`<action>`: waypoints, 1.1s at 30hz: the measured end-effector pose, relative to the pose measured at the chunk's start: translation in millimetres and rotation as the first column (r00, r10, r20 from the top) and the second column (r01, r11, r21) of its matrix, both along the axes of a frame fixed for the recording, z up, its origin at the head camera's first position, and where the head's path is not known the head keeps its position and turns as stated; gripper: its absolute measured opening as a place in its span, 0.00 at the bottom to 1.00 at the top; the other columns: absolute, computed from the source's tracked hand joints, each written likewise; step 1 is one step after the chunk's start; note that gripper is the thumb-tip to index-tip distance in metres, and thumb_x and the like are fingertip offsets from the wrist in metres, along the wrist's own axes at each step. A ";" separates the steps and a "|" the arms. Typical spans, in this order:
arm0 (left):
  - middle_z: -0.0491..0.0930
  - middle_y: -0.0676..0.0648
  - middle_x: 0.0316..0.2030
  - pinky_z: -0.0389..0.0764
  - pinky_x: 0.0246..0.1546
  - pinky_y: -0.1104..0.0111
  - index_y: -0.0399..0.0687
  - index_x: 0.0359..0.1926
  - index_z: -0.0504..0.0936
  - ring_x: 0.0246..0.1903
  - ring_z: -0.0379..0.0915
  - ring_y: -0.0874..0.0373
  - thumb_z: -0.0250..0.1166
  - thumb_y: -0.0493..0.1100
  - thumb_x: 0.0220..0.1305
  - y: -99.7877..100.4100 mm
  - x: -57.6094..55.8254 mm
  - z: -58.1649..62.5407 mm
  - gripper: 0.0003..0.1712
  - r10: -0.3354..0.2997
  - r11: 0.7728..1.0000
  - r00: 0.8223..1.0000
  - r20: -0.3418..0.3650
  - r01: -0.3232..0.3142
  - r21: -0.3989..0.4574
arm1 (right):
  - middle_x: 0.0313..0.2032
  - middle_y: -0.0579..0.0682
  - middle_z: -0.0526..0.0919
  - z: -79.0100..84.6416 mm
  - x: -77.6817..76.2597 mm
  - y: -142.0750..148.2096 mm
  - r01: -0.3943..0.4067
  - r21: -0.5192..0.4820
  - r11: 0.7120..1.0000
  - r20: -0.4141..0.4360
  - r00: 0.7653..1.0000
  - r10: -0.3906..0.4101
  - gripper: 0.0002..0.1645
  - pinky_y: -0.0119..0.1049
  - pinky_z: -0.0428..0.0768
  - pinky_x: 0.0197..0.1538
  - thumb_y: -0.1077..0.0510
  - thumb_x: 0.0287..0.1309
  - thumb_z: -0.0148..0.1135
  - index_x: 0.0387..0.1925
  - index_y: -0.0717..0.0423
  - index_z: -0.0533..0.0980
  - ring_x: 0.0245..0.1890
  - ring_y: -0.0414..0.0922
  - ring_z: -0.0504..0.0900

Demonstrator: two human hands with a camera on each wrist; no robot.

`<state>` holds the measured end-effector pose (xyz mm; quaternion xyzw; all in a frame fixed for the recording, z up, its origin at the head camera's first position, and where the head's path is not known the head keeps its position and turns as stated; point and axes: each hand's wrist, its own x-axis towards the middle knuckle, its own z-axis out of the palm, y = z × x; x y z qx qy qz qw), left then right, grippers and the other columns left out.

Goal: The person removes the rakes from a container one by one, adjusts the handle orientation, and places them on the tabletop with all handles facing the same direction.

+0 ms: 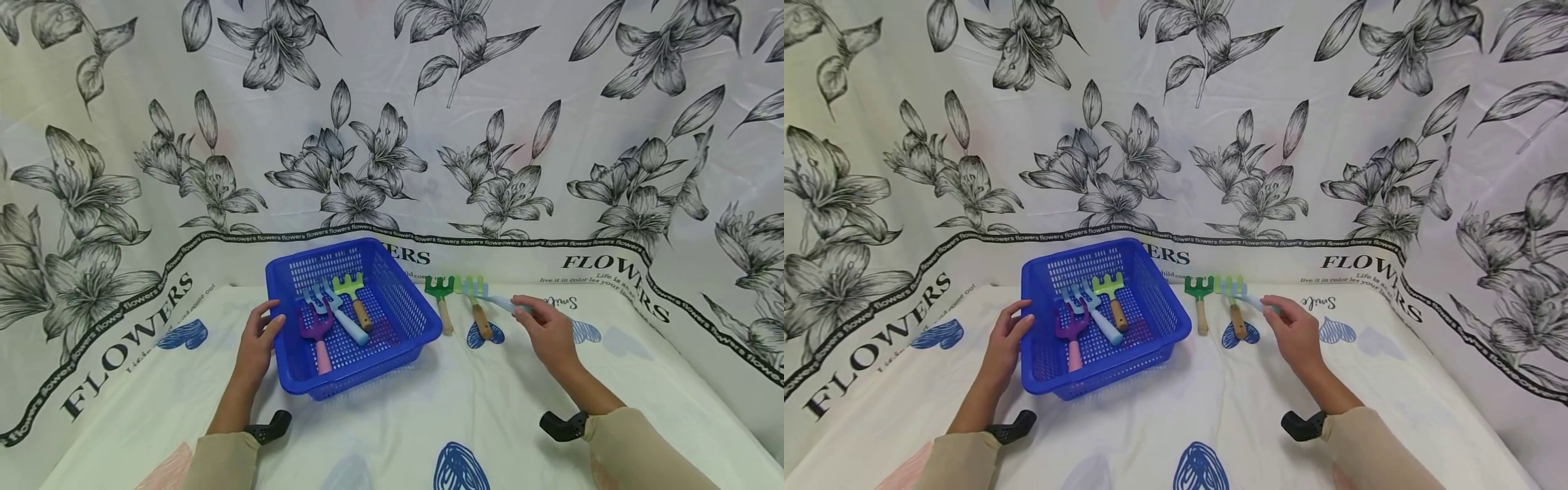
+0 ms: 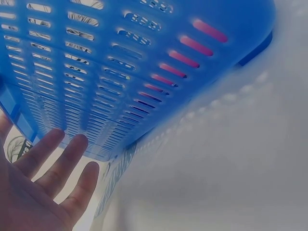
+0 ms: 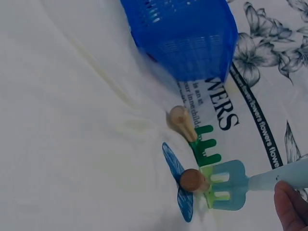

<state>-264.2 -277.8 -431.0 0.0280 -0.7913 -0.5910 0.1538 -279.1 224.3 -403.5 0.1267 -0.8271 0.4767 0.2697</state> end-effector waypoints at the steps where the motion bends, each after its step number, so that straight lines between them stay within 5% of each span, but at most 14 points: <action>1: 0.60 0.36 0.68 0.66 0.59 0.42 0.56 0.73 0.57 0.64 0.61 0.36 0.52 0.59 0.71 0.0 -0.2 -0.2 0.34 0.001 1.000 1.000 -0.002 -0.001 -0.001 | 0.49 0.56 0.83 -1.2 0.5 2.6 0.012 0.007 1.000 0.003 1.000 -0.012 0.13 0.21 0.76 0.34 0.60 0.66 0.60 0.50 0.59 0.81 0.35 0.28 0.80; 20: 0.59 0.35 0.68 0.66 0.59 0.41 0.56 0.73 0.56 0.64 0.61 0.36 0.52 0.58 0.72 -2.1 -0.5 1.0 0.33 -0.011 1.000 1.000 0.004 0.011 0.012 | 0.47 0.56 0.84 -17.0 10.1 29.9 0.146 0.163 0.976 -0.096 0.987 -0.131 0.11 0.16 0.71 0.34 0.64 0.61 0.64 0.45 0.58 0.83 0.34 0.25 0.76; 29: 0.59 0.34 0.68 0.66 0.58 0.41 0.55 0.73 0.56 0.63 0.61 0.34 0.52 0.60 0.72 -1.2 -0.4 1.5 0.34 -0.012 1.000 1.000 -0.005 0.012 0.010 | 0.46 0.54 0.85 -21.0 12.5 37.7 0.248 0.264 0.932 -0.140 0.966 -0.217 0.12 0.21 0.71 0.30 0.65 0.58 0.66 0.45 0.57 0.83 0.34 0.46 0.83; 33: 0.59 0.35 0.68 0.66 0.59 0.41 0.56 0.73 0.56 0.64 0.60 0.36 0.52 0.61 0.71 -0.8 -0.5 1.0 0.35 -0.012 1.000 1.000 0.003 0.012 0.009 | 0.42 0.55 0.86 -21.0 15.4 40.2 0.270 0.291 0.918 -0.177 0.958 -0.226 0.13 0.24 0.69 0.29 0.67 0.56 0.67 0.44 0.58 0.84 0.31 0.46 0.82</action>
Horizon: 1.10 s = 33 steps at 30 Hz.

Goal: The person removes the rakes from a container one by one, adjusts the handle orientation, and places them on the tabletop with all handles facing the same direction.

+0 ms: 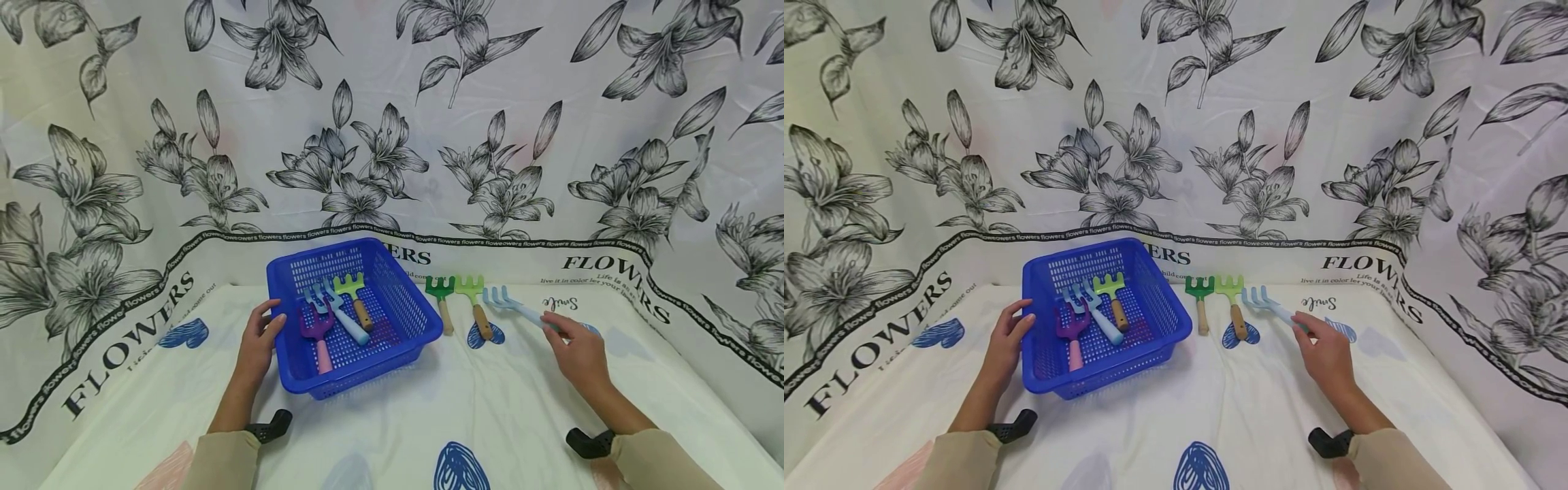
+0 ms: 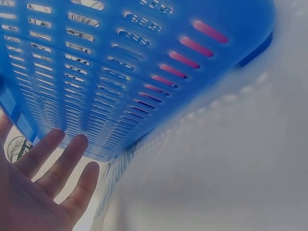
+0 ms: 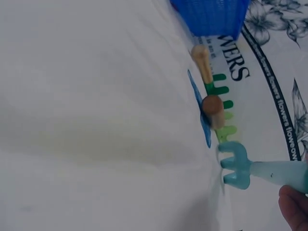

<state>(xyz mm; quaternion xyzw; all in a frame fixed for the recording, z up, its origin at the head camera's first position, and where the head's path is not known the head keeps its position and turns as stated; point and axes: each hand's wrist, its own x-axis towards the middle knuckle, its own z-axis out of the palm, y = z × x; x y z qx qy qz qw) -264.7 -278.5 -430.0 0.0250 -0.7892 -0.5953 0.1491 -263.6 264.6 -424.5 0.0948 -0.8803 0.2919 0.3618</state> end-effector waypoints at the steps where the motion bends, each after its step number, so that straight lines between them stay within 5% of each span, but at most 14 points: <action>1: 0.59 0.35 0.68 0.66 0.59 0.41 0.56 0.73 0.56 0.64 0.61 0.36 0.52 0.61 0.71 0.0 0.1 -0.2 0.35 0.000 1.000 1.000 0.000 0.000 0.000 | 0.40 0.55 0.87 -0.1 0.6 0.4 -0.001 0.007 1.000 -0.005 1.000 0.001 0.13 0.24 0.67 0.28 0.67 0.55 0.68 0.44 0.59 0.84 0.30 0.45 0.80; 14: 0.58 0.37 0.69 0.66 0.59 0.42 0.57 0.73 0.56 0.64 0.60 0.36 0.53 0.62 0.70 -1.0 0.2 -1.2 0.35 0.008 1.000 1.000 0.001 -0.008 -0.002 | 0.32 0.55 0.86 -5.0 -2.7 1.8 0.025 0.053 0.998 -0.012 1.000 -0.024 0.14 0.31 0.68 0.25 0.68 0.51 0.70 0.43 0.60 0.84 0.27 0.45 0.76; 33: 0.59 0.36 0.69 0.67 0.58 0.42 0.55 0.72 0.57 0.64 0.61 0.35 0.52 0.58 0.72 1.1 0.8 0.1 0.33 0.012 1.000 1.000 -0.012 -0.012 -0.006 | 0.37 0.56 0.86 -10.7 -9.5 0.7 0.033 0.047 0.998 0.037 0.999 -0.035 0.12 0.38 0.76 0.28 0.68 0.50 0.71 0.39 0.61 0.84 0.29 0.49 0.82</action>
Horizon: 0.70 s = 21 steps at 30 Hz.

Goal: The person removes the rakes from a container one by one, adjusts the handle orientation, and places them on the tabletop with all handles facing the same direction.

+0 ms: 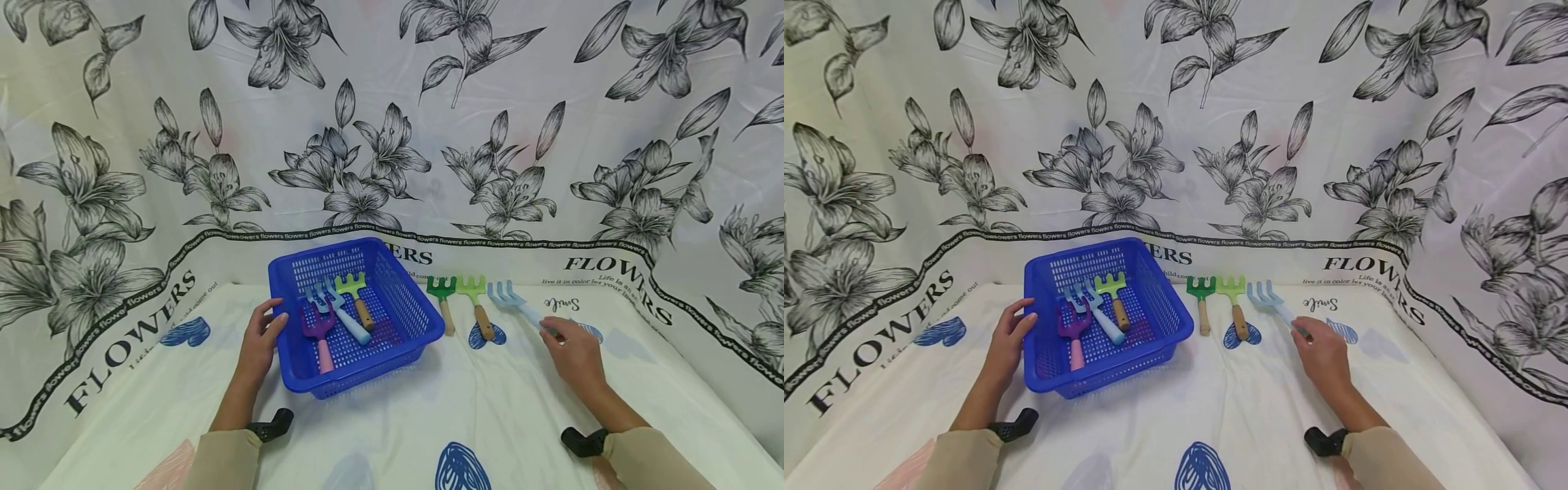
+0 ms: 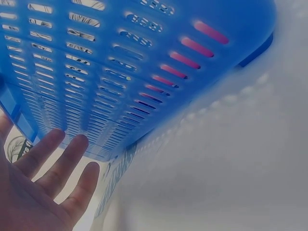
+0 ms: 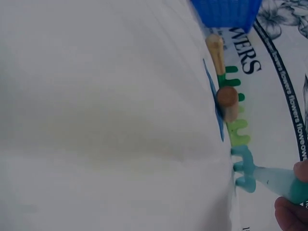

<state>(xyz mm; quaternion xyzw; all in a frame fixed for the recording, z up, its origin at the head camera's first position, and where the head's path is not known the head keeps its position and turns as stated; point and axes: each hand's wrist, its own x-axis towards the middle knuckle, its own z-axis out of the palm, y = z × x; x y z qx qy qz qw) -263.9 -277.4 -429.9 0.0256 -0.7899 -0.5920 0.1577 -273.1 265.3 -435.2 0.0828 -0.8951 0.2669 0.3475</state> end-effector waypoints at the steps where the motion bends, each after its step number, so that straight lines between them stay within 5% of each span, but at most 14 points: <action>1: 0.59 0.35 0.69 0.67 0.58 0.42 0.55 0.73 0.56 0.64 0.61 0.35 0.52 0.57 0.72 -0.2 0.1 0.0 0.33 -0.003 1.000 1.000 -0.002 0.003 0.000 | 0.37 0.56 0.85 -0.4 -0.4 -0.7 -0.005 0.001 1.000 0.002 1.000 0.005 0.12 0.38 0.76 0.28 0.68 0.49 0.71 0.38 0.61 0.84 0.28 0.49 0.81; 10: 0.59 0.36 0.69 0.67 0.59 0.43 0.56 0.73 0.56 0.64 0.61 0.36 0.52 0.57 0.72 1.1 1.3 3.1 0.33 -0.011 1.000 1.000 0.006 0.010 0.010 | 0.36 0.55 0.83 -5.2 -3.6 -4.7 -0.018 0.017 1.000 0.126 0.992 0.016 0.08 0.41 0.74 0.31 0.66 0.51 0.70 0.37 0.60 0.84 0.30 0.47 0.76; 21: 0.59 0.36 0.69 0.67 0.59 0.43 0.55 0.73 0.56 0.64 0.61 0.35 0.52 0.57 0.72 1.8 1.9 2.5 0.34 -0.006 1.000 1.000 0.004 0.006 0.006 | 0.37 0.55 0.83 -5.8 -5.4 -10.2 -0.031 -0.013 0.999 0.335 0.942 0.033 0.11 0.43 0.75 0.35 0.64 0.55 0.67 0.42 0.58 0.83 0.34 0.49 0.77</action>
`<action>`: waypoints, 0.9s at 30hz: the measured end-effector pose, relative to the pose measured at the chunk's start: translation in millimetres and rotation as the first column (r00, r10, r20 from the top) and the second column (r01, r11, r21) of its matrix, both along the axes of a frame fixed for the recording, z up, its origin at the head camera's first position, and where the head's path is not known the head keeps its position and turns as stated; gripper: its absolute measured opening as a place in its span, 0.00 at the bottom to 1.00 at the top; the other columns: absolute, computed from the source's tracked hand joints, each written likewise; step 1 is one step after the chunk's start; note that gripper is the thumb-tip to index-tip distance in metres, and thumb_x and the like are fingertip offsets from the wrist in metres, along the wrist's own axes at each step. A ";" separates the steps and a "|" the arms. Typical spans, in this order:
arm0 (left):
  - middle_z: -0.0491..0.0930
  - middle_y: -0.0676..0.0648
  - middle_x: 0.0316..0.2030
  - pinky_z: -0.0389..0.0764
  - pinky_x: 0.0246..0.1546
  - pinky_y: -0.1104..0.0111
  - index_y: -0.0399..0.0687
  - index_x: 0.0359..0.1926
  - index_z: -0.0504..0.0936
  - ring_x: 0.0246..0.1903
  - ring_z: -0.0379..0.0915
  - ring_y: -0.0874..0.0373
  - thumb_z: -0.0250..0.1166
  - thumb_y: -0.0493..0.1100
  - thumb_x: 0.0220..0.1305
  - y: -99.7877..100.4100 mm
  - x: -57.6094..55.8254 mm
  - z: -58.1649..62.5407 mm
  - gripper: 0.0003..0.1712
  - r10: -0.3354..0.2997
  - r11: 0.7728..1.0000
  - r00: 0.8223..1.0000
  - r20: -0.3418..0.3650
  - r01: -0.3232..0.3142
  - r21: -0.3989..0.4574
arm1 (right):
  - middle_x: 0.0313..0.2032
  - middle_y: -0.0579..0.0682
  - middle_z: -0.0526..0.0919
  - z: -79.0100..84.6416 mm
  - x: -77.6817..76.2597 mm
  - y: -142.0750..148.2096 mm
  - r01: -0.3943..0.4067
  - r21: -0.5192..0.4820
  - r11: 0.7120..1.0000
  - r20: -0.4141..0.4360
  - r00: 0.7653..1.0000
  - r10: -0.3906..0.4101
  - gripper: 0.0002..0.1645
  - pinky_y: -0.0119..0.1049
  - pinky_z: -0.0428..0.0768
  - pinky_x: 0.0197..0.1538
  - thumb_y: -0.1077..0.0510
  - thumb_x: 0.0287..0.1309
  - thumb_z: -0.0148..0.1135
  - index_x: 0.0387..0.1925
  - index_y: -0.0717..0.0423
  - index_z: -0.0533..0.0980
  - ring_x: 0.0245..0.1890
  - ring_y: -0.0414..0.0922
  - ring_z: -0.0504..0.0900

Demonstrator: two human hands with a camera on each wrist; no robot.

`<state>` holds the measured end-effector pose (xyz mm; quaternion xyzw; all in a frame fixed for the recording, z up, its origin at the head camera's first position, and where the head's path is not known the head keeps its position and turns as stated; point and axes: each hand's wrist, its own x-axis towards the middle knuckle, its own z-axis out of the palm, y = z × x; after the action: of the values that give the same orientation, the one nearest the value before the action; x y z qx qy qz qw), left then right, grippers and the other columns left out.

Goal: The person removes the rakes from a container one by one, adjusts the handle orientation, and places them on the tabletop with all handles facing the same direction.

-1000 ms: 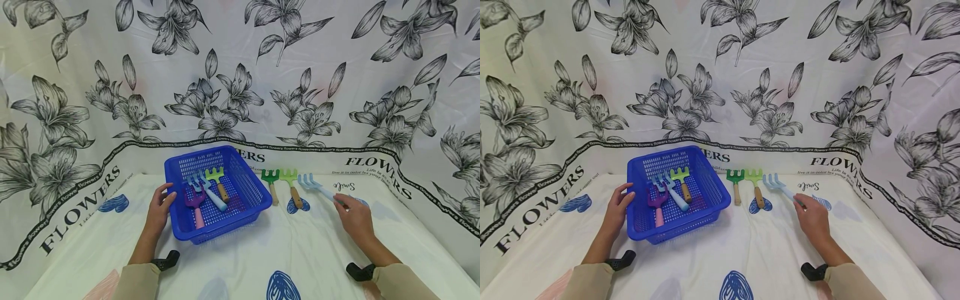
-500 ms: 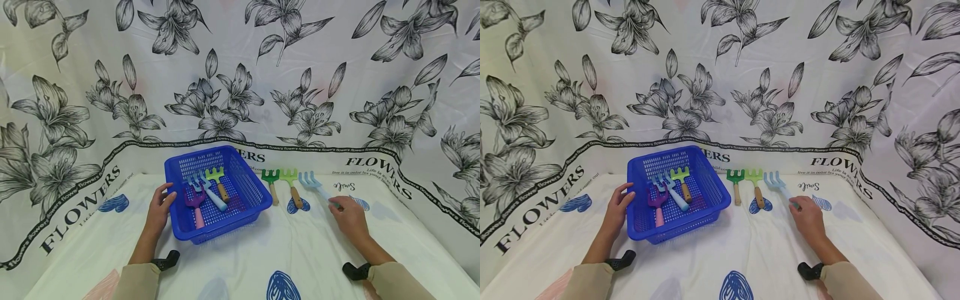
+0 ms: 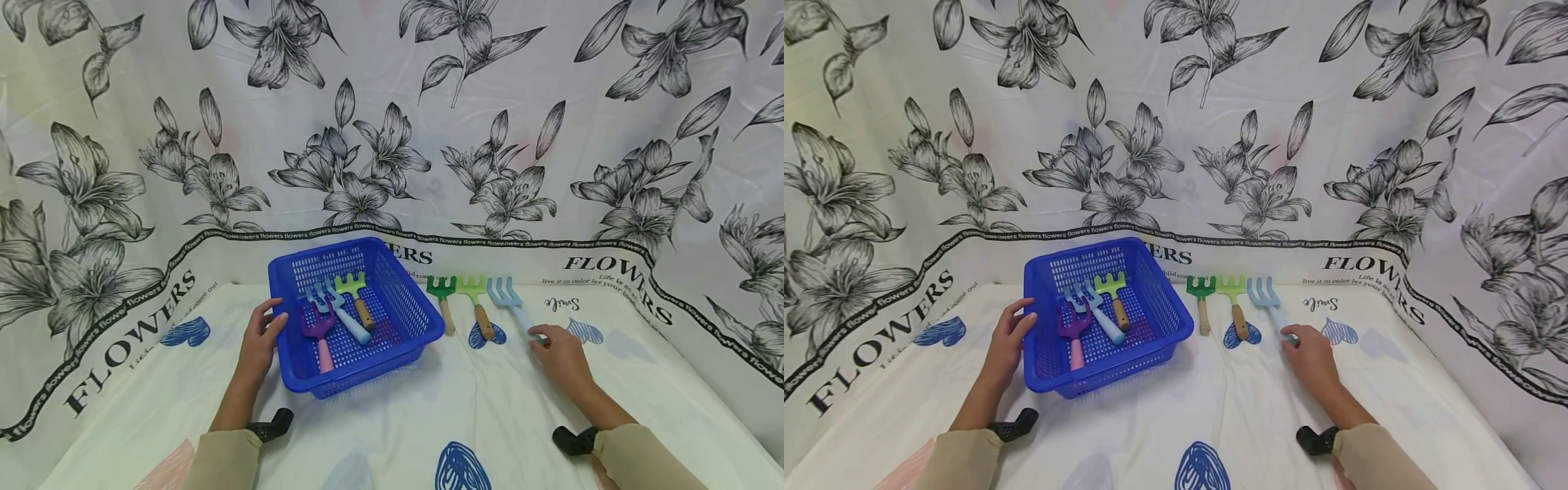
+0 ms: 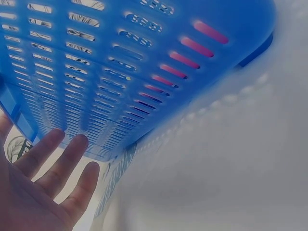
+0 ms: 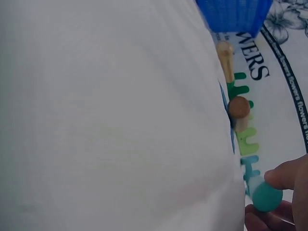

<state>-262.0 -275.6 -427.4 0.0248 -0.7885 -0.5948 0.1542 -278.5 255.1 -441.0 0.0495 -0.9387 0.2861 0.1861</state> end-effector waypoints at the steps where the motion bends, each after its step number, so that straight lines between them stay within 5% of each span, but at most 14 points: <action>1: 0.59 0.36 0.69 0.67 0.59 0.43 0.56 0.73 0.56 0.64 0.60 0.35 0.52 0.57 0.72 -0.2 -0.3 -0.5 0.33 0.001 1.000 1.000 0.001 -0.001 0.001 | 0.38 0.56 0.83 -0.1 -0.1 -0.7 -0.002 -0.001 1.000 0.012 1.000 0.002 0.12 0.44 0.75 0.36 0.64 0.55 0.67 0.43 0.58 0.83 0.34 0.49 0.78; 27: 0.57 0.37 0.70 0.66 0.59 0.42 0.56 0.73 0.56 0.65 0.59 0.35 0.53 0.59 0.71 -1.7 -1.4 -1.1 0.35 0.002 1.000 1.000 0.003 -0.002 0.010 | 0.41 0.57 0.81 1.3 1.5 -12.3 0.016 -0.011 1.000 0.116 0.993 -0.014 0.09 0.47 0.76 0.40 0.65 0.57 0.65 0.41 0.59 0.83 0.37 0.51 0.77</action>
<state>-263.4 -277.3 -428.5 0.0273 -0.7858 -0.5985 0.1533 -277.1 242.8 -439.8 0.0247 -0.9464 0.2928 0.1339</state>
